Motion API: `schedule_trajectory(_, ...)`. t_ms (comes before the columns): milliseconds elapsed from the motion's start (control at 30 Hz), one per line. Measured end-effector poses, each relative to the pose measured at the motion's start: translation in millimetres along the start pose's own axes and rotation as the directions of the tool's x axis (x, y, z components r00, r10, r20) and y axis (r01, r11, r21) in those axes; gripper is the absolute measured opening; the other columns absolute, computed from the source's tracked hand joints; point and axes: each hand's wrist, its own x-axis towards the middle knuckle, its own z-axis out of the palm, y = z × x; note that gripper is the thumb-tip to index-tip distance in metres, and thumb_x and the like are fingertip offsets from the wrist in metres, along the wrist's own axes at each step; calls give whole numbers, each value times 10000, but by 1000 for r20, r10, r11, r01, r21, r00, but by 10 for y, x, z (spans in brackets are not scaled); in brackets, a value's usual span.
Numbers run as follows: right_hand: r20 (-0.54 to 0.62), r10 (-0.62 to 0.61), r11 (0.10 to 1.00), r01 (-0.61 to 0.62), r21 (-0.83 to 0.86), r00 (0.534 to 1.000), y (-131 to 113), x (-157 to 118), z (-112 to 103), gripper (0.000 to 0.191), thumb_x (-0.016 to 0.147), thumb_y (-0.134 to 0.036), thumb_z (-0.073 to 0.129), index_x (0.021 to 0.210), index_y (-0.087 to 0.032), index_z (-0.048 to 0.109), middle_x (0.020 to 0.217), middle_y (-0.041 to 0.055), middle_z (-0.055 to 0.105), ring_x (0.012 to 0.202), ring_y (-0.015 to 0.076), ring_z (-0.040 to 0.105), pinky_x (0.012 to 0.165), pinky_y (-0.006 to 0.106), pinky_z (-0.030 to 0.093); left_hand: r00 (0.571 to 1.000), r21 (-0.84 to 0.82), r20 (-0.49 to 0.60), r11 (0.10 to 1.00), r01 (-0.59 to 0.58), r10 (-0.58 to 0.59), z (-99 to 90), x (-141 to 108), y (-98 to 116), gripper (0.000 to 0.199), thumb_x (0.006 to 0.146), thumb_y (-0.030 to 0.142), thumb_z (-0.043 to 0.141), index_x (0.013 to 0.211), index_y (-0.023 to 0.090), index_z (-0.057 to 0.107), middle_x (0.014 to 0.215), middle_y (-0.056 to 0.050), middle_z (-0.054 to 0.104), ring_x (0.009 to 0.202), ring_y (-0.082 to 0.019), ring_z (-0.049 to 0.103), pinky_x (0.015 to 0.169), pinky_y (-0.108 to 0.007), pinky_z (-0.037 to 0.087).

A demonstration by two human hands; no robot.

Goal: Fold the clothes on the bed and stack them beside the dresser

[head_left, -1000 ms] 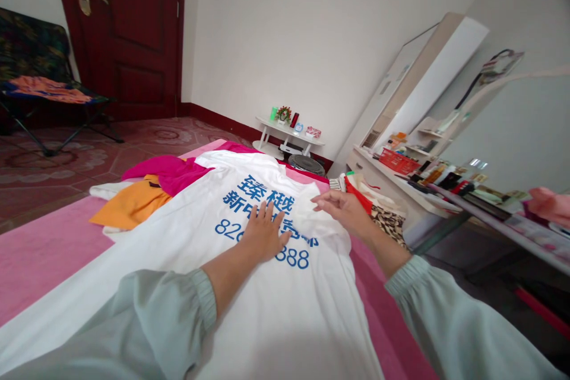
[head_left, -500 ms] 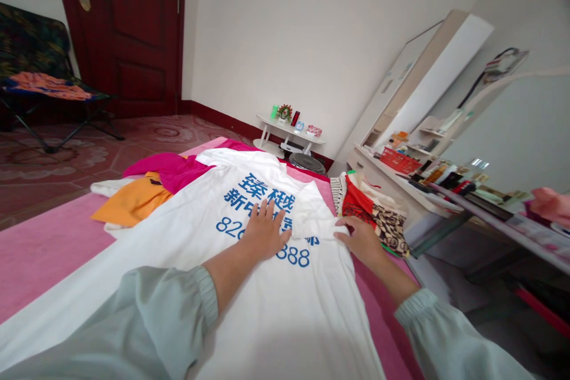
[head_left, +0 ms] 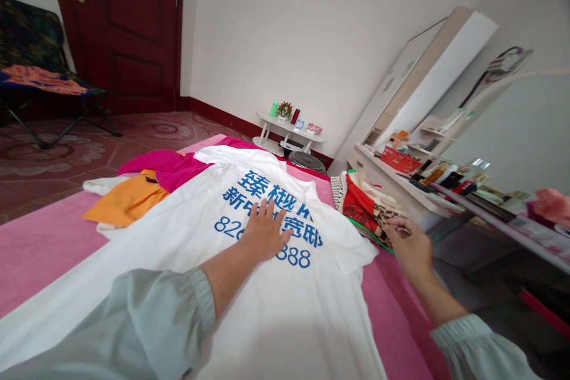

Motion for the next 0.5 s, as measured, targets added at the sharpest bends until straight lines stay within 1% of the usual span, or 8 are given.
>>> schedule_trajectory(67, 245, -112, 993, 117, -5, 963, -348, -64, 176, 307, 759, -451, 568, 897, -185, 634, 779, 41, 648, 650, 165, 570, 607, 277, 437, 1000, 3, 4, 1000, 3, -3, -6, -5, 5, 658, 892, 608, 241, 1416, 240, 394, 1527, -132, 261, 1415, -352, 151, 1116, -543, 102)
schedule_trajectory(167, 641, -149, 928, 330, -173, 753, -795, -248, 470, 328, 712, -506, 636, 875, -223, 668, 845, 32, 663, 701, 173, 585, 632, 278, 415, 1000, 6, 5, 1000, 11, -11, -11, -11, 9, 663, 891, 616, 235, 1417, 243, 391, 1533, -121, 251, 1418, -344, 141, 1120, -539, 92)
schedule_trajectory(233, 734, -70, 854, 421, -306, 676, -974, -348, 621, 298, 670, -459, 688, 840, -215, 673, 857, 49, 665, 719, 189, 595, 609, 275, 395, 1000, 0, -1, 1000, 9, -9, -14, -14, 9, 664, 890, 620, 235, 1417, 246, 391, 1534, -118, 250, 1418, -340, 147, 1121, -537, 89)
schedule_trajectory(300, 758, -12, 800, 462, -384, 652, -1048, -330, 678, 138, 666, -302, 681, 743, -189, 664, 793, 63, 662, 707, 195, 601, 584, 268, 380, 1000, -10, 2, 1000, 5, -5, -18, -16, 8, 664, 890, 619, 235, 1417, 248, 389, 1535, -115, 249, 1417, -342, 149, 1120, -542, 90)
schedule_trajectory(367, 811, 57, 827, 427, -365, 582, -1018, -126, 602, 27, 654, -160, 625, 638, -176, 641, 655, 46, 638, 627, 178, 599, 551, 254, 374, 1000, -18, 13, 1000, 6, -6, -24, -17, 5, 666, 889, 620, 235, 1419, 246, 388, 1536, -113, 246, 1417, -349, 143, 1118, -549, 89)
schedule_trajectory(433, 866, 146, 912, 273, -305, 479, -897, 267, 396, 72, 641, -119, 605, 612, -172, 643, 530, 14, 593, 504, 148, 566, 507, 239, 366, 1000, -25, 17, 1000, 10, -9, -31, -17, 3, 671, 888, 622, 233, 1420, 244, 387, 1537, -111, 245, 1418, -353, 135, 1117, -551, 87)
schedule_trajectory(467, 852, 186, 938, 170, -302, 490, -814, 510, 261, 64, 643, -131, 617, 643, -169, 668, 527, 15, 602, 477, 139, 551, 497, 241, 363, 1000, -28, 15, 1000, 10, -9, -35, -17, 4, 673, 888, 622, 233, 1421, 241, 385, 1537, -111, 246, 1418, -353, 133, 1118, -550, 88)
schedule_trajectory(500, 791, 254, 930, 83, -357, 557, -727, 762, 122, 51, 649, -147, 638, 651, -156, 688, 524, 36, 613, 463, 140, 546, 494, 252, 359, 1000, -33, 14, 999, 9, -8, -39, -18, 4, 674, 888, 621, 234, 1423, 240, 384, 1536, -111, 247, 1418, -353, 131, 1119, -547, 89)
